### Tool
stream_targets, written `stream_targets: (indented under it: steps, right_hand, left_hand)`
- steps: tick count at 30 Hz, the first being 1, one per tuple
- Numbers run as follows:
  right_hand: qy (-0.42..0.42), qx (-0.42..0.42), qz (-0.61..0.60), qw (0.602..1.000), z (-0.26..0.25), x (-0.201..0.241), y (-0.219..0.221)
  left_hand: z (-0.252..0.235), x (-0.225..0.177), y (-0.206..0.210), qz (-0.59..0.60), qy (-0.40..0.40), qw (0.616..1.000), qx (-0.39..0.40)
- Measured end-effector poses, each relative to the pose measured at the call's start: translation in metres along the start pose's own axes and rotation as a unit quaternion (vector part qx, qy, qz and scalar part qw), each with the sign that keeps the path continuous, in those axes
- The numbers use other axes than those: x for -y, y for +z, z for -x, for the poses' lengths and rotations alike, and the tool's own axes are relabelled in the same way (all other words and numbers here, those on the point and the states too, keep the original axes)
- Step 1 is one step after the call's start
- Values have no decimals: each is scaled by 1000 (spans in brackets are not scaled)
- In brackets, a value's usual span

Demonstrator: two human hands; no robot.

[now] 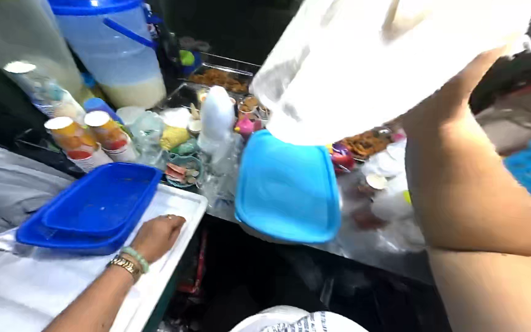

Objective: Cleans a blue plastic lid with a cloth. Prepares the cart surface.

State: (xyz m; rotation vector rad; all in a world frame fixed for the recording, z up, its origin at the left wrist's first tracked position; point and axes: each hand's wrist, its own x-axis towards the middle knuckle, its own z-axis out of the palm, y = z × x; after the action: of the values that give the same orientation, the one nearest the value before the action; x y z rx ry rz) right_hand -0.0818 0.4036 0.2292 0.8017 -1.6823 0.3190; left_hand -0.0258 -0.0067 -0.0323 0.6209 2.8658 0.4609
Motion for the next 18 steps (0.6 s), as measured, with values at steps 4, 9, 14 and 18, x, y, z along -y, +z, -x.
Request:
stream_targets:
  steps: [4,9,14,18]
  right_hand:
    - [135,101,-213,962,125,-30,-45]
    - [331,545,-229,736,198,33,-39]
    - [287,585,-203,731,232,86,-1]
    - [226,574,-261,743,230,76,22]
  left_hand:
    - [1,-44,-2,-43,5,999,-33]
    - [-20,-128,-7,226,-114,967,16]
    - [-60,-173,25,351,-233,904,-67]
    - [-73,-185,49,288,-252,906,-179]
